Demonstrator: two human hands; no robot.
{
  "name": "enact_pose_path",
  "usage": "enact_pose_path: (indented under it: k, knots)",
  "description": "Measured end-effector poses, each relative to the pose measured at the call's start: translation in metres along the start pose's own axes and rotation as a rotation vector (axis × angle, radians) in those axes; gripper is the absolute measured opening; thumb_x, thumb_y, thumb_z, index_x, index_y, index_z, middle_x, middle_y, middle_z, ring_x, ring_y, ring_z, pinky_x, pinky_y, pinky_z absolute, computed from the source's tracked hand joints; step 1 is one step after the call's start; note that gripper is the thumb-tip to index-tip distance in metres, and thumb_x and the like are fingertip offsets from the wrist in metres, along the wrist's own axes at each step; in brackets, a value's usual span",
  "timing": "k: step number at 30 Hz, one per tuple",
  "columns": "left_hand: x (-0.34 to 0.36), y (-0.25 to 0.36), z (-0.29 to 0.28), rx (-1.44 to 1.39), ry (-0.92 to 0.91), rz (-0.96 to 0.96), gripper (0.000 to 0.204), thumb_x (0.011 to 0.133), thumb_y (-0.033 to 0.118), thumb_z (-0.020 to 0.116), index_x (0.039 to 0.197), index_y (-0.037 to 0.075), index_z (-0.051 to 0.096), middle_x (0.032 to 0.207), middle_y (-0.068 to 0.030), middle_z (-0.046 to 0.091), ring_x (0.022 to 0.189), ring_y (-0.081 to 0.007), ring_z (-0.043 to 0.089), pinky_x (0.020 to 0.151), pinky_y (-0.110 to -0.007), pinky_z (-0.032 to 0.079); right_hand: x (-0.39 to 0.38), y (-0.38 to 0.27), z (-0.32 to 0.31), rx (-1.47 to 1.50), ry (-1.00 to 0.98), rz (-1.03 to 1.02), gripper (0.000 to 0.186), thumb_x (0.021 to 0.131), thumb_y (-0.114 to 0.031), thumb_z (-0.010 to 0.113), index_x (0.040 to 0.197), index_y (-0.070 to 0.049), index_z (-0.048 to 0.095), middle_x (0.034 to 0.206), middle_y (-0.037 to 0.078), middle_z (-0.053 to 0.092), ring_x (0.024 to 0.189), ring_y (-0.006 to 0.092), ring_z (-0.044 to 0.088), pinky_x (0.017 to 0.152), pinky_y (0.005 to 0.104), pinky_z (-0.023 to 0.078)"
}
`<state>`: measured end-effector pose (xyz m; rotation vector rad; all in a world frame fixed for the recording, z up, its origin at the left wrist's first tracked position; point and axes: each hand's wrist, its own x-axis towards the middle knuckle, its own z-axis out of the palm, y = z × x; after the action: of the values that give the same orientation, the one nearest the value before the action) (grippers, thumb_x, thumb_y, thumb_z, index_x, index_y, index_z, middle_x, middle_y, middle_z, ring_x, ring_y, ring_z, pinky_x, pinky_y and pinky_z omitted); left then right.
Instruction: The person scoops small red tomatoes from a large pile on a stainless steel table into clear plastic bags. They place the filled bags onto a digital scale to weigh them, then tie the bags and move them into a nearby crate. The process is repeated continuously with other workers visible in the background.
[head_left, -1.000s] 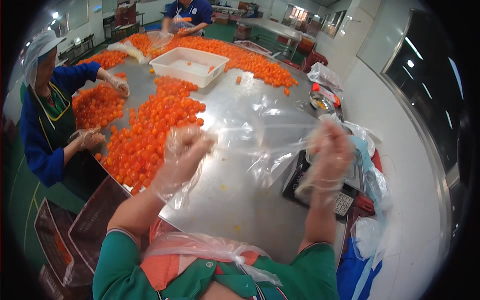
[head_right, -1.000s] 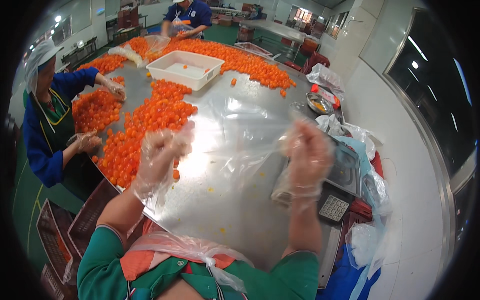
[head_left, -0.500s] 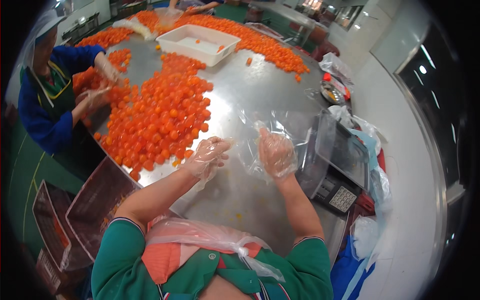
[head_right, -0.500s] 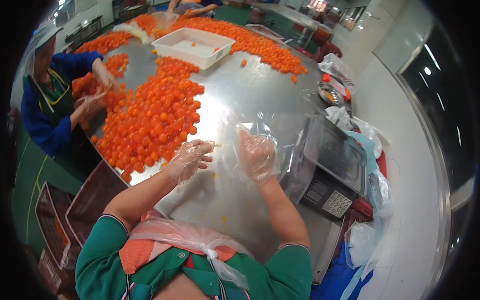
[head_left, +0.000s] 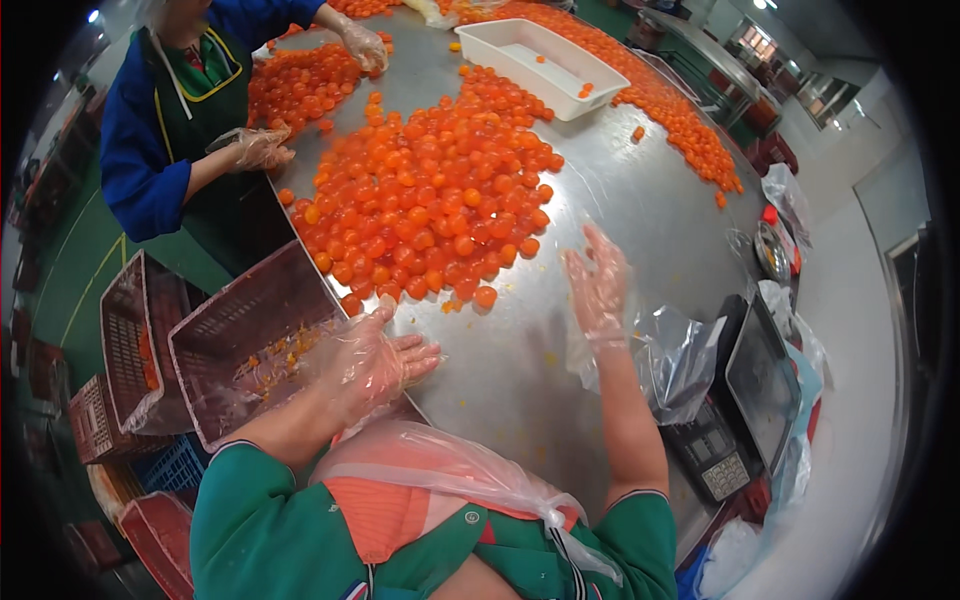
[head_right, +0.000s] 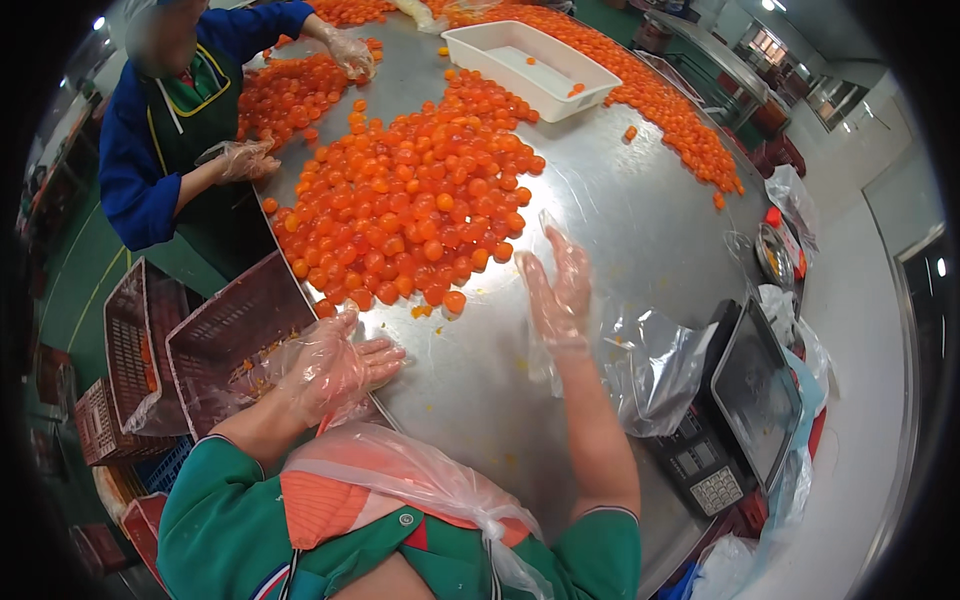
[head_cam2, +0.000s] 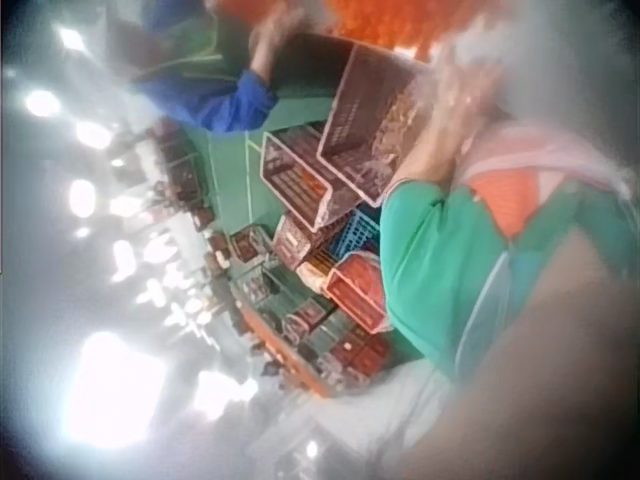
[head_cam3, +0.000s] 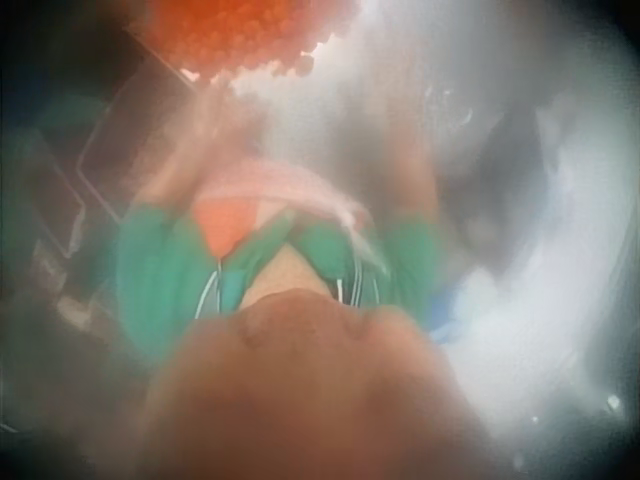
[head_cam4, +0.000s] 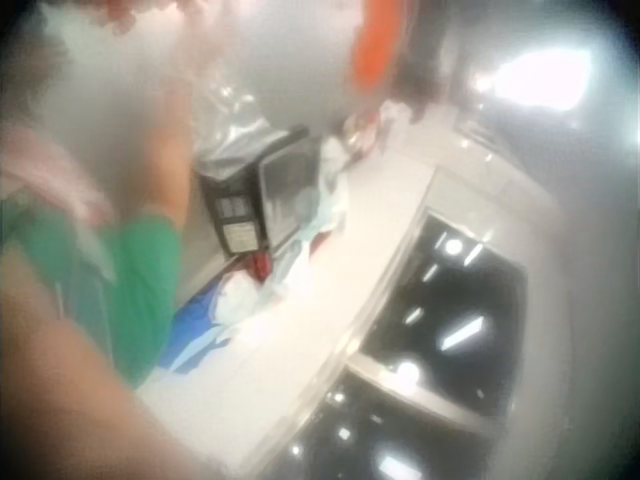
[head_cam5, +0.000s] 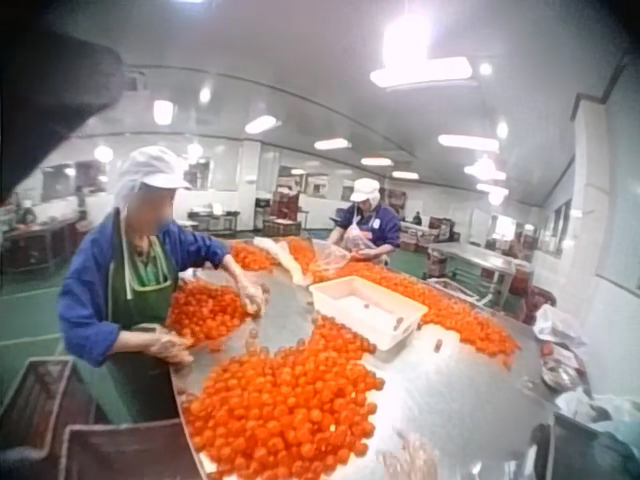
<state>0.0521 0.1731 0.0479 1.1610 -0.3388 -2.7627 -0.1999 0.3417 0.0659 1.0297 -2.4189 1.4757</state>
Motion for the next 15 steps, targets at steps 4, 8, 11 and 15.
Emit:
enact_pose_path:
  k: [4,8,11,15]
  knots:
    - [0.024,0.001,0.000,-0.036,-0.052,0.056,0.085,0.099,0.050,0.047,0.153,0.023,-0.012,0.154,-0.0278,0.009,0.141,-0.0500,0.021,0.112,-0.060,0.030,0.046,0.080,0.076,-0.150,0.055,0.093,0.055,0.089,-0.035,0.067,0.130,0.000,0.057,0.125,0.022,0.058,0.116,0.0371,0.054,0.101,0.0466,0.041]
    - [0.062,0.010,-0.002,-0.186,-0.122,0.063,0.089,0.096,0.056,0.049,0.154,0.022,-0.009,0.157,-0.0244,0.006,0.142,-0.0496,0.020,0.113,-0.062,0.024,0.082,0.097,0.113,-0.001,-0.065,0.133,0.052,0.088,-0.034,0.069,0.129,-0.003,0.060,0.120,0.019,0.063,0.116,0.0363,0.054,0.101,0.0458,0.041]
    - [0.087,0.016,0.008,-0.323,-0.132,-0.037,0.086,0.094,0.062,0.047,0.156,0.020,0.003,0.158,-0.0218,0.010,0.142,-0.0482,0.020,0.114,-0.062,0.020,0.088,0.098,0.146,-0.007,0.012,-0.077,0.044,0.087,-0.031,0.070,0.123,-0.006,0.064,0.116,0.016,0.066,0.113,0.0333,0.057,0.100,0.0433,0.043]
    - [0.100,0.025,0.033,-0.186,-0.264,-0.037,0.080,0.092,0.069,0.041,0.152,0.019,0.024,0.156,-0.0170,0.025,0.142,-0.0449,0.025,0.110,-0.069,0.020,0.081,0.065,0.162,0.208,-0.104,-0.127,0.035,0.083,-0.023,0.075,0.112,-0.006,0.069,0.114,0.012,0.068,0.108,0.0292,0.061,0.099,0.0404,0.044]
